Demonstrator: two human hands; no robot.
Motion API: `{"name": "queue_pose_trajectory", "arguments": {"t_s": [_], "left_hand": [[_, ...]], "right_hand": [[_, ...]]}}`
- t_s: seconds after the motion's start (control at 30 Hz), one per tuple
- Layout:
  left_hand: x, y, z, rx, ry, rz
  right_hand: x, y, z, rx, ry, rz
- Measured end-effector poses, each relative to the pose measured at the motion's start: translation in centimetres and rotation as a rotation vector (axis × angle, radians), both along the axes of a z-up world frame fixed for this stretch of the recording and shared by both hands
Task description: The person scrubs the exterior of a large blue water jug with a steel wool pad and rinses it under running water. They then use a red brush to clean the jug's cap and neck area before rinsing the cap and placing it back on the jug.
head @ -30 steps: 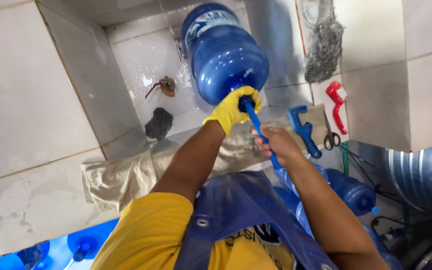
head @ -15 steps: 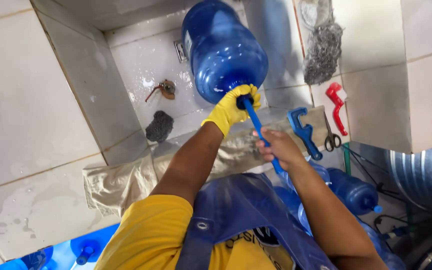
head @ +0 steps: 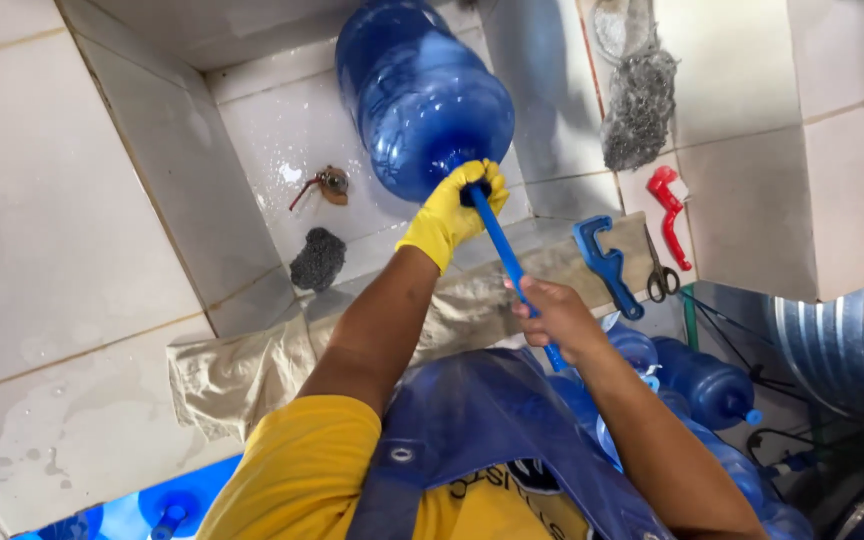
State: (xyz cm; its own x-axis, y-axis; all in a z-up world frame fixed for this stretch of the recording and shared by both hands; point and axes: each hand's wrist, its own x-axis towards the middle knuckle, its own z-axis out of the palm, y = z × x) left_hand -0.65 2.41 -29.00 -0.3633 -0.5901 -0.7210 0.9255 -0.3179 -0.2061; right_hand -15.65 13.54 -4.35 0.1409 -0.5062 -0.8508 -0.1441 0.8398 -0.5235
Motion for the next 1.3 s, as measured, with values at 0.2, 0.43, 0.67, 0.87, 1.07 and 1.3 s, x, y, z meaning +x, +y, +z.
{"name": "queue_pose_trajectory", "arguments": {"t_s": [0.2, 0.43, 0.67, 0.87, 1.07, 1.3], "left_hand": [[2.0, 0.4, 6.7, 0.077, -0.383, -0.259], [2.1, -0.3, 3.3, 0.182, -0.681, -0.476], [2.7, -1.7, 3.8, 0.167, -0.164, -0.045], [3.2, -0.9, 3.2, 0.161, -0.322, -0.136], [2.9, -0.5, 4.4, 0.198, -0.399, -0.154], [1.5, 0.3, -0.1, 0.213, -0.443, -0.261]], "right_hand": [[-3.6, 1.9, -5.0, -0.145, 0.179, 0.205], [-2.1, 0.1, -3.5, -0.446, 0.473, 0.758], [-1.4, -0.8, -5.0, -0.397, 0.393, 0.556], [-0.9, -0.7, -2.1, -0.281, 0.365, 0.624], [-1.3, -0.1, -1.4, -0.370, 0.529, 0.859], [-0.4, 0.1, -0.5, -0.413, 0.586, 0.924]]}}
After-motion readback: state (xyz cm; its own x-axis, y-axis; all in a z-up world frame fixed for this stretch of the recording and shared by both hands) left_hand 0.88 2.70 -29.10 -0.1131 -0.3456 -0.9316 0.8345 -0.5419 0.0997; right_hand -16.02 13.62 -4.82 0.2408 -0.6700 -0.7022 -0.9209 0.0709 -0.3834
